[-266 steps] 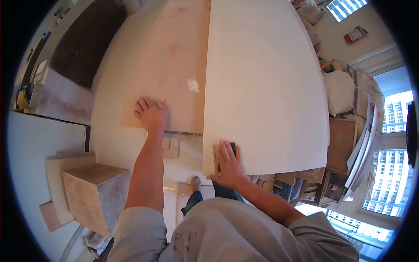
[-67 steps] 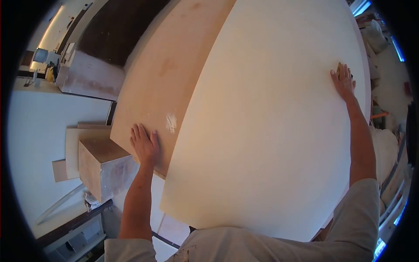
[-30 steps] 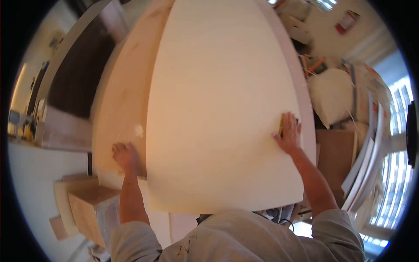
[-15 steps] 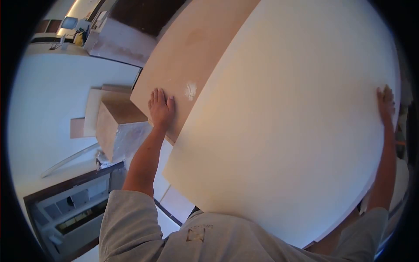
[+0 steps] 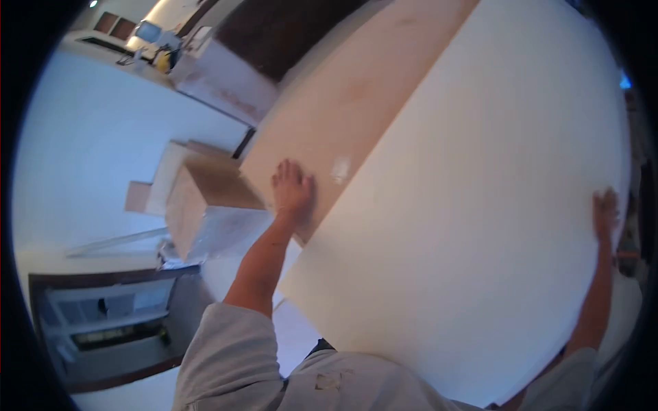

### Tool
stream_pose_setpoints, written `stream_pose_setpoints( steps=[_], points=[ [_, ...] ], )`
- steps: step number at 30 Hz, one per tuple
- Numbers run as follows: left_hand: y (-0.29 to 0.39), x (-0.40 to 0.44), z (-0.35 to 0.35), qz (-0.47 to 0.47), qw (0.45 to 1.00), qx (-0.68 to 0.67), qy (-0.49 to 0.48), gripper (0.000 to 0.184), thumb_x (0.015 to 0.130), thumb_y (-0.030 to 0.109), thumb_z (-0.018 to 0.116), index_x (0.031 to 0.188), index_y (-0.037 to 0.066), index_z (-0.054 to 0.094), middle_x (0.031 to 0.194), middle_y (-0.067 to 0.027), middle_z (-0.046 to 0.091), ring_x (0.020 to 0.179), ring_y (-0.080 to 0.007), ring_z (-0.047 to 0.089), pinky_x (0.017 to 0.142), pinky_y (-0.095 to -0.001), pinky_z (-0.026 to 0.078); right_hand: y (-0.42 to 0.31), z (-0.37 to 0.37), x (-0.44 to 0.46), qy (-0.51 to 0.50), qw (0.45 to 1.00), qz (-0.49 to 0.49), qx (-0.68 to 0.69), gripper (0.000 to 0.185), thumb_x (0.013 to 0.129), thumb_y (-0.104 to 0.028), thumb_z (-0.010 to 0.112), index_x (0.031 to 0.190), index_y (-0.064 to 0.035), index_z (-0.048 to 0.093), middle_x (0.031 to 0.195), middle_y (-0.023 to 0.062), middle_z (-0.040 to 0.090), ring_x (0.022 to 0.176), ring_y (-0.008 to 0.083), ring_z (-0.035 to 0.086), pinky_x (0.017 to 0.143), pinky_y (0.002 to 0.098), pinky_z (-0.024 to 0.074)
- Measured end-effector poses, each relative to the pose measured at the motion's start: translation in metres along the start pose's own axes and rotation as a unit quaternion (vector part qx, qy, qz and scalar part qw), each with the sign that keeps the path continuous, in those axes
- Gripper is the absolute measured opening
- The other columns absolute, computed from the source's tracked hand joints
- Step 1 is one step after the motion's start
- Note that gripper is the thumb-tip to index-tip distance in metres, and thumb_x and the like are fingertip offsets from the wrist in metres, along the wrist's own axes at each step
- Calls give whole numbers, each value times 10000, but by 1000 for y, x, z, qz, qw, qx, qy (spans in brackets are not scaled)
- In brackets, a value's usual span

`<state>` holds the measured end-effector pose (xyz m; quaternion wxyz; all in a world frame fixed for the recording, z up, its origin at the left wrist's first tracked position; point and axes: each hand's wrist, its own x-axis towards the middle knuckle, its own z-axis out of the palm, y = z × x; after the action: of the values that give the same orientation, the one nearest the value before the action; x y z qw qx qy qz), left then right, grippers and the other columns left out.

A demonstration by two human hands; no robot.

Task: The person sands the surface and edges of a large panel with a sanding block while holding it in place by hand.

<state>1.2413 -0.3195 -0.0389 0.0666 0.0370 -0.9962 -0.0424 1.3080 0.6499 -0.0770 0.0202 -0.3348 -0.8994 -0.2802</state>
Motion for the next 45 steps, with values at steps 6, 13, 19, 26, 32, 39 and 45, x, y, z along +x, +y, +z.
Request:
stream_pose_setpoints(
  steps=[6, 13, 19, 26, 32, 39, 45],
  points=[
    [-26, 5, 10, 50, 999, -3, -8, 665, 985, 419, 538, 1415, -87, 497, 1534, -296, 441, 1466, -463, 336, 1195, -579, 228, 12, -82, -238, 36, 976, -45, 210, 949, 960, -600, 582, 1634, -35, 224, 1695, 218, 203, 1571, 394, 167, 1249, 613, 75],
    [-1, -4, -10, 20, 998, 58, -17, 675, 1054, 448, 410, 1511, -48, 427, 1602, -248, 384, 1509, -404, 305, 1212, -536, 243, 30, -257, -505, -103, 964, 34, 241, 1129, 880, -743, 564, 1628, 6, 171, 1687, 249, 193, 1582, 386, 147, 1225, 677, 100],
    [2, -10, -11, 25, 999, 48, -9, 676, 1058, 456, 395, 1513, -43, 429, 1609, -222, 391, 1511, -385, 313, 1209, -541, 249, 49, -298, -666, -129, 950, 59, 276, 1170, 868, -767, 555, 1619, 40, 163, 1681, 285, 170, 1578, 427, 121, 1214, 691, 81],
    [4, -8, -15, 17, 999, 43, -15, 674, 1049, 450, 403, 1501, -48, 446, 1597, -225, 412, 1501, -393, 334, 1202, -556, 260, 53, -297, -679, -134, 950, 45, 277, 1153, 879, -743, 561, 1612, 54, 162, 1675, 309, 158, 1566, 469, 123, 1204, 704, 81],
    [2, -4, -13, 7, 998, 50, -35, 674, 1043, 427, 408, 1513, -55, 431, 1613, -228, 388, 1515, -391, 313, 1219, -553, 236, 41, -248, -506, -118, 952, 27, 280, 1144, 866, -691, 642, 1619, 26, 165, 1672, 304, 167, 1560, 466, 144, 1197, 705, 141],
    [-7, -1, 2, 10, 998, 61, -16, 670, 1049, 421, 416, 1520, -55, 421, 1616, -236, 378, 1525, -392, 295, 1229, -548, 220, 5, -170, -215, -88, 962, 23, 256, 1120, 872, -753, 591, 1633, -32, 197, 1711, 190, 158, 1588, 358, 121, 1212, 690, 141],
    [-30, 2, 18, 40, 995, 86, -14, 652, 1056, 395, 424, 1524, -60, 408, 1612, -254, 372, 1520, -407, 300, 1227, -532, 222, -19, -115, -25, -66, 970, 25, 233, 1068, 882, -812, 511, 1643, -119, 224, 1715, 167, 167, 1591, 341, 119, 1224, 670, 108]
  ],
)
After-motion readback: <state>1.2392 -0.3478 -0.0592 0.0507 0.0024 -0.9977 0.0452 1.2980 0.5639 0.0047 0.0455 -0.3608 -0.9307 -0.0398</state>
